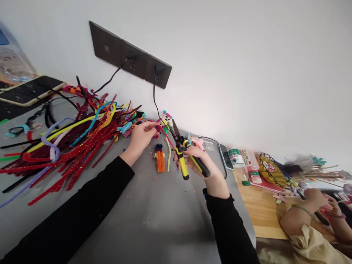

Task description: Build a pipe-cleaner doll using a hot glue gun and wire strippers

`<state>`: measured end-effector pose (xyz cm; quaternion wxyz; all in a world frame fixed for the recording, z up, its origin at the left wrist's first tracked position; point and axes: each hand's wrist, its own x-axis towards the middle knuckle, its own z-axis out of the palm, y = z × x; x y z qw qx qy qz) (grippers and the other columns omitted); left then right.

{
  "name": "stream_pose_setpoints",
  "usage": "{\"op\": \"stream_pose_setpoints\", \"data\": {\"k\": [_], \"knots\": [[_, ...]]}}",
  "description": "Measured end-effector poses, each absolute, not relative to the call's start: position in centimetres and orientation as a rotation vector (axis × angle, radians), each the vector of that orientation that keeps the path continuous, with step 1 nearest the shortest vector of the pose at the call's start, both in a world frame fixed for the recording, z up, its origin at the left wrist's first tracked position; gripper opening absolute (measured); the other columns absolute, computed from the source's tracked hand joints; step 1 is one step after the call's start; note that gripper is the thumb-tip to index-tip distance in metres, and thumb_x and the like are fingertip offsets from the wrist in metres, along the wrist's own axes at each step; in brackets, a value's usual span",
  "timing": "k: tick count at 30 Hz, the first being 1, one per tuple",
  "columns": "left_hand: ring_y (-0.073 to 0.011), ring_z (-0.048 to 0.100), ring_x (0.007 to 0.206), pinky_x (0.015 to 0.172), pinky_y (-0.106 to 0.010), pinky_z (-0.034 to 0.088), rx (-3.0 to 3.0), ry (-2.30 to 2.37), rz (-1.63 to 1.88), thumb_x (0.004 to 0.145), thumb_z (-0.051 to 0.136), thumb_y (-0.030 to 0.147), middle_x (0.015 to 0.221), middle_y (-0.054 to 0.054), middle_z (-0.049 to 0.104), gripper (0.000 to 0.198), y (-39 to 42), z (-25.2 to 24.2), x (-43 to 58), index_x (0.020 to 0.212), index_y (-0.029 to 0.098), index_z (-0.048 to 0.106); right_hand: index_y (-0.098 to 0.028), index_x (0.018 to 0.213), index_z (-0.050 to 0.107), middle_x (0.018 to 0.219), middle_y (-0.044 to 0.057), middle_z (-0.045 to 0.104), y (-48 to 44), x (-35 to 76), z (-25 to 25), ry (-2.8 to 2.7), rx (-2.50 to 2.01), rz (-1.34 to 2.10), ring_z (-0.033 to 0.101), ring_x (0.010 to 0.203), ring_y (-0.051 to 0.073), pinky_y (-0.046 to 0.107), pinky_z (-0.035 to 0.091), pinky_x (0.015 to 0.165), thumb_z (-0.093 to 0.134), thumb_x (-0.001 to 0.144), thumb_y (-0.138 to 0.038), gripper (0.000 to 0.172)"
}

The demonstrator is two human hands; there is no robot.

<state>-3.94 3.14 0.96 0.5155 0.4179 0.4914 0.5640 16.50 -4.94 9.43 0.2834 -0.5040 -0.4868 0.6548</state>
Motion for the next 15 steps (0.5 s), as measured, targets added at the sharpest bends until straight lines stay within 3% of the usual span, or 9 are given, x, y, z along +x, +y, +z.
{"op": "stream_pose_setpoints", "data": {"k": [3, 7, 15], "knots": [[-0.0268, 0.079, 0.087, 0.084, -0.038, 0.064, 0.928, 1.167, 1.369, 0.079, 0.075, 0.033, 0.105, -0.011, 0.079, 0.020, 3.3, 0.2, -3.9, 0.094, 0.020, 0.078, -0.026, 0.083, 0.062, 0.080, 0.007, 0.070, -4.5, 15.5, 7.8, -1.256, -1.272, 1.854, 0.071, 0.074, 0.025, 0.041, 0.060, 0.068, 0.065, 0.076, -0.049, 0.025], [-0.0292, 0.078, 0.088, 0.083, -0.041, 0.065, 0.942, 1.224, 1.431, 0.077, 0.079, 0.042, 0.093, -0.010, 0.079, 0.029, 3.7, -0.8, -4.1, 0.094, 0.019, 0.076, -0.027, 0.087, 0.064, 0.078, 0.005, 0.068, -3.9, 15.2, 6.1, -1.245, -1.249, 1.938, 0.069, 0.077, 0.025, 0.040, 0.060, 0.068, 0.066, 0.075, -0.053, 0.028], [-0.0250, 0.075, 0.084, 0.084, -0.040, 0.063, 0.919, 1.273, 1.613, 0.076, 0.080, 0.039, 0.096, -0.009, 0.080, 0.029, 3.3, -0.6, -4.5, 0.095, 0.018, 0.080, -0.027, 0.088, 0.066, 0.082, 0.002, 0.069, -4.3, 15.0, 4.6, -1.112, -1.172, 1.987, 0.062, 0.066, 0.019, 0.035, 0.054, 0.064, 0.072, 0.076, -0.045, 0.022]]}}
